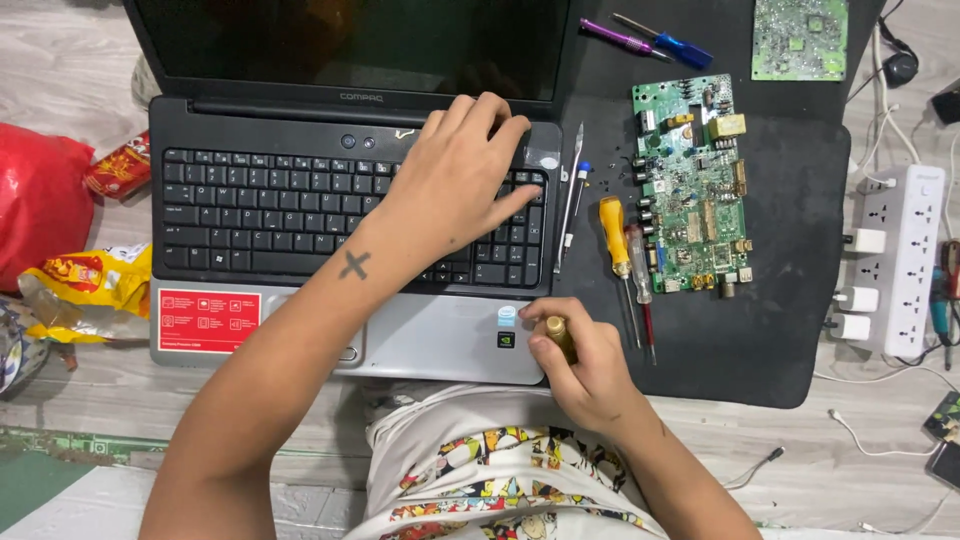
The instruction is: Removing a keyboard from a laptop using a pry tool and hands
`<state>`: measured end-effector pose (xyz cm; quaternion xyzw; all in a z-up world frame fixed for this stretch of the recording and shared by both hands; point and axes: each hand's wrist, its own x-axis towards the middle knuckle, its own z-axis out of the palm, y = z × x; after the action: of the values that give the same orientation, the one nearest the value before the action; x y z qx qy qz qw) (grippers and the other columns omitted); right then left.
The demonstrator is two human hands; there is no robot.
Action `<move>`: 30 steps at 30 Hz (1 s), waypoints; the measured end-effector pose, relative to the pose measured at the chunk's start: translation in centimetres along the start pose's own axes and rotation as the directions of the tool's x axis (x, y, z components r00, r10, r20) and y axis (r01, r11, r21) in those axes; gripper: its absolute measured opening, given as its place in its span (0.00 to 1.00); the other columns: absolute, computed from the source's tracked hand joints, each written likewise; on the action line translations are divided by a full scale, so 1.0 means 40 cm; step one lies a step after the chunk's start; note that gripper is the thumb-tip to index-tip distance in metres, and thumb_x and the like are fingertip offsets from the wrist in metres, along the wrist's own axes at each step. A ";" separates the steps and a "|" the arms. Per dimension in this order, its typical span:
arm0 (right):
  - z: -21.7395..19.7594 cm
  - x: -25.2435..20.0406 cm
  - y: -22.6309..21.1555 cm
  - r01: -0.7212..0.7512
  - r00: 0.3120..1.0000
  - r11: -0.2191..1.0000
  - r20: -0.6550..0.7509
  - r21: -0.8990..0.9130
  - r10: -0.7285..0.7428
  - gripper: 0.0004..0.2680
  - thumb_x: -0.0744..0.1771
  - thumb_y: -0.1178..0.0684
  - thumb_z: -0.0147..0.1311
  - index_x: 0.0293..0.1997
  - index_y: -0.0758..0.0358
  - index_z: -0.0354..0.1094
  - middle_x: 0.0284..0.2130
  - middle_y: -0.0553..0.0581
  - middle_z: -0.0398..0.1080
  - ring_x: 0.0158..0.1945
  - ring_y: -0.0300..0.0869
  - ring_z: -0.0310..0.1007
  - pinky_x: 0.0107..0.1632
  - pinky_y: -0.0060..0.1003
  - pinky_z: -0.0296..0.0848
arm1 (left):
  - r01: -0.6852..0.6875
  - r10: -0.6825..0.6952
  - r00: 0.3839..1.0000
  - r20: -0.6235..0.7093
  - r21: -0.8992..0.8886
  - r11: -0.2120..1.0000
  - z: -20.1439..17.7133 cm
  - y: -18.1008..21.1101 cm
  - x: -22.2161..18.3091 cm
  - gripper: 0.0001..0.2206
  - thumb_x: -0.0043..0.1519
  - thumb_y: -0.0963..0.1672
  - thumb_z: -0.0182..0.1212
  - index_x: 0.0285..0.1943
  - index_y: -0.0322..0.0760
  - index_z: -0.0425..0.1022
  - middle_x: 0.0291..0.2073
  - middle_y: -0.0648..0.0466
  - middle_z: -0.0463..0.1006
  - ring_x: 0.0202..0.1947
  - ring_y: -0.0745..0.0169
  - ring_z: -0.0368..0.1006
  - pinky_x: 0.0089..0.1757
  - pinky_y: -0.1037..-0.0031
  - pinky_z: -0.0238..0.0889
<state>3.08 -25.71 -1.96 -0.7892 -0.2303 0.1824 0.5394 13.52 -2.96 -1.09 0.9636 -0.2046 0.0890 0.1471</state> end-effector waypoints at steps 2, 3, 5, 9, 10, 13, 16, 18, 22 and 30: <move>-0.007 0.001 0.002 0.004 1.000 1.000 -0.004 0.013 -0.004 0.09 0.70 0.51 0.43 0.51 0.65 0.63 0.23 0.49 0.65 0.21 0.34 0.57 0.28 0.30 0.58 | 0.018 -0.018 1.000 -0.002 -0.017 1.000 0.018 -0.016 0.003 0.24 0.58 0.53 0.71 0.53 0.31 0.72 0.44 0.47 0.70 0.43 0.51 0.66 0.43 0.63 0.64; -0.010 -0.001 0.002 0.002 1.000 1.000 -0.014 0.025 -0.002 0.10 0.70 0.51 0.42 0.51 0.64 0.63 0.22 0.48 0.63 0.20 0.34 0.54 0.27 0.30 0.55 | 0.031 -0.031 1.000 -0.001 -0.038 0.999 0.028 -0.022 0.006 0.24 0.57 0.53 0.73 0.50 0.31 0.73 0.42 0.48 0.70 0.42 0.51 0.66 0.43 0.64 0.64; -0.012 -0.003 0.006 -0.008 1.000 1.000 -0.012 0.011 0.008 0.10 0.70 0.50 0.41 0.51 0.64 0.64 0.22 0.48 0.64 0.20 0.35 0.55 0.27 0.30 0.56 | 0.055 -0.054 0.998 0.012 -0.110 0.992 0.042 -0.039 0.015 0.24 0.56 0.53 0.74 0.49 0.32 0.73 0.41 0.48 0.70 0.42 0.49 0.66 0.44 0.62 0.64; -0.003 -0.008 0.018 0.016 1.000 1.000 0.009 0.008 -0.017 0.10 0.71 0.50 0.40 0.49 0.65 0.65 0.21 0.49 0.63 0.20 0.34 0.56 0.28 0.29 0.58 | 0.064 -0.064 0.998 0.004 -0.226 0.972 0.070 -0.062 0.030 0.22 0.56 0.52 0.76 0.44 0.35 0.70 0.38 0.49 0.70 0.40 0.50 0.65 0.44 0.62 0.61; -0.001 -0.007 0.022 0.018 1.000 1.000 0.012 0.009 -0.018 0.10 0.71 0.50 0.40 0.49 0.65 0.65 0.21 0.49 0.63 0.20 0.34 0.56 0.28 0.29 0.58 | 0.067 -0.068 0.998 0.004 -0.225 0.972 0.071 -0.064 0.031 0.22 0.56 0.52 0.76 0.44 0.35 0.70 0.38 0.49 0.70 0.40 0.50 0.65 0.44 0.62 0.61; 0.007 -0.011 0.027 0.057 0.998 0.998 0.020 -0.035 -0.056 0.10 0.71 0.51 0.38 0.48 0.65 0.63 0.25 0.50 0.65 0.21 0.35 0.59 0.29 0.29 0.61 | 0.055 -0.060 0.998 -0.017 -0.226 0.973 0.069 -0.063 0.033 0.22 0.56 0.52 0.77 0.43 0.36 0.69 0.36 0.50 0.70 0.36 0.51 0.64 0.41 0.63 0.61; 0.016 -0.017 0.028 0.048 0.998 0.997 0.031 -0.056 -0.046 0.07 0.71 0.54 0.38 0.46 0.64 0.62 0.25 0.49 0.62 0.21 0.35 0.55 0.28 0.29 0.58 | 0.063 -0.063 0.998 0.005 -0.191 0.980 0.055 -0.060 0.033 0.22 0.57 0.52 0.75 0.44 0.36 0.68 0.36 0.50 0.70 0.35 0.51 0.66 0.39 0.63 0.60; 0.022 -0.024 0.037 0.076 0.997 0.990 0.030 -0.121 -0.073 0.07 0.71 0.54 0.39 0.46 0.64 0.63 0.24 0.49 0.62 0.20 0.35 0.56 0.27 0.30 0.58 | 0.063 -0.062 0.998 0.013 -0.232 0.971 0.041 -0.056 0.033 0.22 0.58 0.52 0.74 0.44 0.35 0.67 0.36 0.51 0.70 0.29 0.51 0.67 0.39 0.62 0.62; 0.039 -0.030 0.061 0.117 0.993 0.977 0.020 -0.176 -0.115 0.06 0.70 0.55 0.40 0.46 0.63 0.63 0.26 0.49 0.66 0.19 0.36 0.59 0.27 0.30 0.61 | 0.040 -0.042 0.999 -0.022 -0.111 0.993 0.081 -0.058 0.035 0.23 0.58 0.55 0.72 0.43 0.38 0.67 0.34 0.53 0.71 0.33 0.53 0.68 0.37 0.64 0.61; 0.082 -0.001 0.004 0.320 0.907 0.766 -0.053 -0.558 -0.418 0.06 0.67 0.58 0.58 0.41 0.67 0.64 0.28 0.53 0.66 0.23 0.37 0.62 0.20 0.27 0.58 | -0.005 0.007 0.998 -0.061 0.034 0.999 0.071 -0.037 0.023 0.20 0.62 0.54 0.66 0.44 0.35 0.69 0.34 0.52 0.70 0.35 0.55 0.65 0.37 0.65 0.59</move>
<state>1.31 -23.27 -3.26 -0.8597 -0.3749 -0.0691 0.3400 15.30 -2.94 -3.91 0.9622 -0.2014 0.1223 0.1366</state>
